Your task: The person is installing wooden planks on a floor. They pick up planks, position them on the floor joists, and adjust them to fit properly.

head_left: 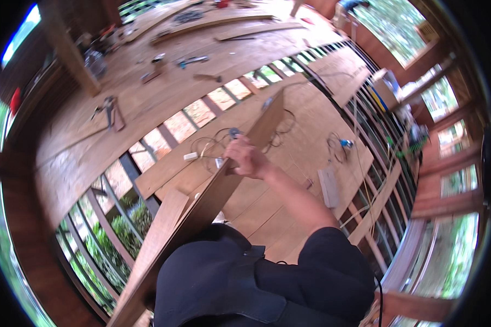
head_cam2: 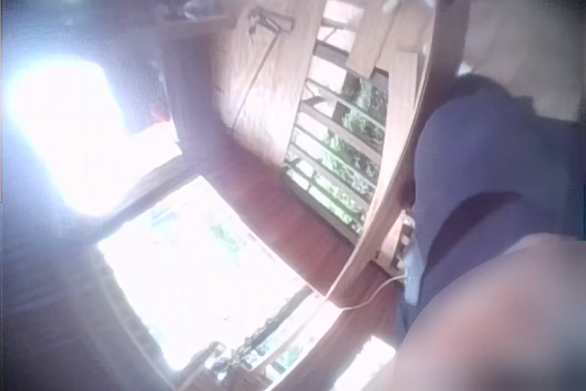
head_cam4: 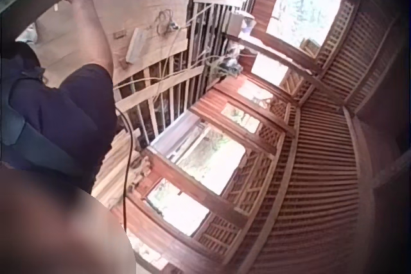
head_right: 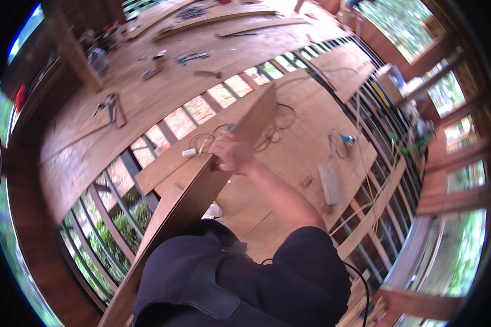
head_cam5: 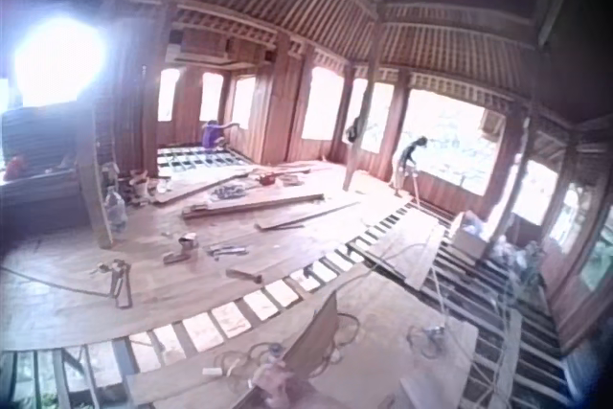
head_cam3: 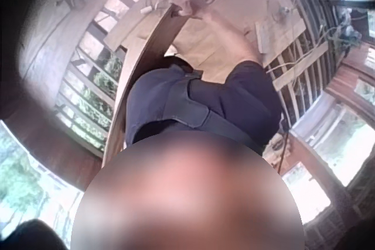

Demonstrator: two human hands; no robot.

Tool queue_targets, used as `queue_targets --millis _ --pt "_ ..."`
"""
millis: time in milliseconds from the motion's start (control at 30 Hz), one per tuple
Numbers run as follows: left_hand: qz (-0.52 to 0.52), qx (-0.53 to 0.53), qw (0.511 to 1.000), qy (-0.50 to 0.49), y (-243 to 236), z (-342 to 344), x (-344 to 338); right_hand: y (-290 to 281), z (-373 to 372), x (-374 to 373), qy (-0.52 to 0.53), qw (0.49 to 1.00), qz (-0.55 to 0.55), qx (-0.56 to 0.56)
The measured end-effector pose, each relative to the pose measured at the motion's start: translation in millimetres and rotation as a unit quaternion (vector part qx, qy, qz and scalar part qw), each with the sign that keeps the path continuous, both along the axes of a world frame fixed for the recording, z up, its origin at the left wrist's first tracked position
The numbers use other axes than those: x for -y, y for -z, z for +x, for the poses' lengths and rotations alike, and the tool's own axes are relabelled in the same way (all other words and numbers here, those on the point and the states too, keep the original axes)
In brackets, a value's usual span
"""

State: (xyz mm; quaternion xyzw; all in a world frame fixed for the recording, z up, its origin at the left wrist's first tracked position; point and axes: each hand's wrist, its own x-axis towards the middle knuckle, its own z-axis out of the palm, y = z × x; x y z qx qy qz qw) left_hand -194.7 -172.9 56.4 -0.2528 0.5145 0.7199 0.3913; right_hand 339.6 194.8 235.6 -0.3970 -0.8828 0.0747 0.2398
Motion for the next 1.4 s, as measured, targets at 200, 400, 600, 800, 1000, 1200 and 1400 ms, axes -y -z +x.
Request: queue_targets --millis 200,400,600,800,1000,1200,1400 --pt "0.0 -0.009 0.995 0.097 -1.1 -14.9 -75.4 -3.0 4.8 9.0 0.022 1.0 -0.003 0.001" --pt "0.001 -0.018 0.991 0.136 -5.6 -26.1 -113.4 -14.1 5.3 19.4 0.038 0.999 -0.003 -0.007" --pt "0.006 -0.015 0.988 0.154 -6.7 -28.0 -140.2 -20.3 15.5 27.0 0.053 0.999 -0.006 0.011" --pt "0.012 -0.03 0.988 0.15 -28.3 -27.0 -151.0 -17.0 7.2 20.4 0.055 0.998 0.001 0.005" --pt "-0.002 -0.015 0.985 0.17 -6.5 -19.7 -153.4 -19.0 21.4 33.4 0.076 0.997 0.002 0.012" --pt "0.003 -0.013 0.987 0.162 -6.8 -25.4 -159.2 -19.0 18.1 32.6 0.083 0.996 -0.008 0.009" --pt "-0.002 -0.006 0.99 0.14 -2.1 -15.3 -150.7 -41.9 17.9 46.0 0.114 0.992 -0.043 0.045"
